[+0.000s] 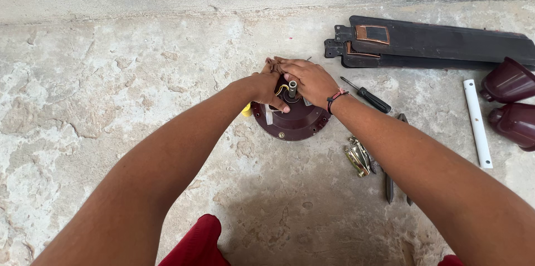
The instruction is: The person assembles a ceiling light fixture base on the floor. They use a green screwdriver to tighten screws, connect wires, and secure components of the maroon circular base. Tools and parts are laid out nearby.
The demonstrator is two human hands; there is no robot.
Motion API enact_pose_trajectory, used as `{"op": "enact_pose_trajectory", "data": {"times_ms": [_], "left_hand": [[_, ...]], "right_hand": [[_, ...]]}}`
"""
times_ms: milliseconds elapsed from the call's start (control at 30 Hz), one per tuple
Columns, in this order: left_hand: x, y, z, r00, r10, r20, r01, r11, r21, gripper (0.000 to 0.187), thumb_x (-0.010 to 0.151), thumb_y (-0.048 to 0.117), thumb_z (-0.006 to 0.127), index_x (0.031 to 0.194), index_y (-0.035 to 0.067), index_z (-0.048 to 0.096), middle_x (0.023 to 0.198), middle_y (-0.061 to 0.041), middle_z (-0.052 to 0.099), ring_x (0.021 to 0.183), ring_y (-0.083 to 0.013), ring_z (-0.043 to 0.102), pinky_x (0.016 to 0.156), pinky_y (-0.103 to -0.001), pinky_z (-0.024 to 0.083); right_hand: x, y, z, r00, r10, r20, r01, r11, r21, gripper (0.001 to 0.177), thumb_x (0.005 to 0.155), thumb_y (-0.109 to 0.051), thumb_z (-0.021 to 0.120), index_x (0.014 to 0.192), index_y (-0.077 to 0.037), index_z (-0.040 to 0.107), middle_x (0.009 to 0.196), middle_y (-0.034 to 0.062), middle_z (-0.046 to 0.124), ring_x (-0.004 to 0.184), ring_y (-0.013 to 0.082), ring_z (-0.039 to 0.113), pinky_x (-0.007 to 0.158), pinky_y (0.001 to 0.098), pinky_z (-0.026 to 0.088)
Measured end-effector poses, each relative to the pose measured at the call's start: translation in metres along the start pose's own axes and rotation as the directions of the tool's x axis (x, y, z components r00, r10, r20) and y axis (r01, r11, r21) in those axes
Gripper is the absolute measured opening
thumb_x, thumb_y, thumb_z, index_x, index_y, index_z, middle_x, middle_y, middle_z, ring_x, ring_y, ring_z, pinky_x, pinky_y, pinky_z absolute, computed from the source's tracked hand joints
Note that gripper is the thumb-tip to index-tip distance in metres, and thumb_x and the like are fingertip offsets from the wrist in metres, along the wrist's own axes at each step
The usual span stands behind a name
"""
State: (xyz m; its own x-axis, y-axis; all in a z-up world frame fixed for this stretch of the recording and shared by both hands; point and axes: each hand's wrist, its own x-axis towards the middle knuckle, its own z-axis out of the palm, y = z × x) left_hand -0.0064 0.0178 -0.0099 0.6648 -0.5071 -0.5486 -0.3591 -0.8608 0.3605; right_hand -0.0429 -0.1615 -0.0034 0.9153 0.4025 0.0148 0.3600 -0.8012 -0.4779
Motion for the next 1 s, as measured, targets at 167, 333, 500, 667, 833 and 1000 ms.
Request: {"op": "enact_pose_trajectory", "data": {"times_ms": [167,333,500,667,833,1000], "left_hand": [[0.013,-0.013,0.015,0.998,0.059,-0.021,-0.056,0.994,0.093,0.116,0.077,0.077,0.071,0.162,0.012,0.028,0.169,-0.021,0.012,0.152,-0.0461,0.027,0.119,-0.052,0.034],[0.021,-0.027,0.025,0.996,0.060,-0.062,-0.061,0.998,-0.011,0.124,0.076,0.079,0.063,0.162,0.004,0.014,0.173,-0.011,0.003,0.149,-0.0472,0.027,0.121,-0.051,0.029],[0.015,-0.023,0.006,0.996,0.088,-0.010,-0.089,0.993,-0.073,0.121,0.080,0.078,0.065,0.160,0.000,0.020,0.171,-0.017,0.006,0.152,-0.0410,0.026,0.122,-0.049,0.029],[-0.003,-0.008,-0.027,0.984,0.170,-0.045,-0.175,0.972,-0.157,0.107,0.079,0.074,0.062,0.158,0.007,0.035,0.163,-0.019,0.032,0.152,-0.0371,0.034,0.122,-0.049,0.033],[-0.015,0.042,-0.053,0.896,0.393,-0.207,-0.444,0.798,-0.406,0.103,0.079,0.067,0.067,0.157,0.007,0.036,0.160,-0.021,0.036,0.151,-0.0360,0.034,0.119,-0.048,0.033],[-0.010,0.105,-0.054,0.895,0.376,-0.242,-0.412,0.485,-0.771,0.100,0.079,0.038,0.081,0.155,0.009,0.022,0.148,-0.023,0.047,0.131,-0.0345,0.056,0.104,-0.046,0.052]], "right_hand": [[-0.027,0.020,-0.006,0.987,-0.154,0.043,0.157,0.984,-0.079,0.045,0.100,-0.019,0.054,0.144,-0.011,0.056,0.156,0.0071,0.047,0.143,0.0275,0.044,0.116,0.0414,0.037],[-0.086,0.017,-0.006,0.972,-0.221,0.081,0.234,0.936,-0.264,0.049,0.097,-0.023,0.056,0.143,-0.006,0.052,0.159,0.0091,0.037,0.152,0.0275,0.026,0.119,0.0427,0.029],[-0.135,0.019,-0.012,0.939,-0.271,0.210,0.335,0.855,-0.395,0.067,0.081,-0.018,0.064,0.146,-0.005,0.051,0.160,0.0093,0.037,0.150,0.0256,0.028,0.115,0.0385,0.034],[-0.141,0.036,-0.052,0.946,-0.170,0.275,0.235,0.945,-0.227,0.028,0.084,-0.005,0.063,0.105,-0.017,0.076,0.127,-0.0024,0.069,0.116,0.0176,0.065,0.096,0.0358,0.053],[-0.110,0.036,-0.094,0.990,0.119,0.074,-0.140,0.870,0.473,0.019,0.088,0.005,0.054,0.087,-0.001,0.072,0.105,0.0066,0.074,0.080,0.0142,0.070,0.062,0.0294,0.059],[-0.069,0.020,-0.118,0.971,0.234,-0.054,-0.054,0.432,0.900,0.019,0.095,0.002,0.046,0.096,0.001,0.064,0.106,0.0059,0.072,0.070,0.0155,0.067,0.050,0.0275,0.051]]}}
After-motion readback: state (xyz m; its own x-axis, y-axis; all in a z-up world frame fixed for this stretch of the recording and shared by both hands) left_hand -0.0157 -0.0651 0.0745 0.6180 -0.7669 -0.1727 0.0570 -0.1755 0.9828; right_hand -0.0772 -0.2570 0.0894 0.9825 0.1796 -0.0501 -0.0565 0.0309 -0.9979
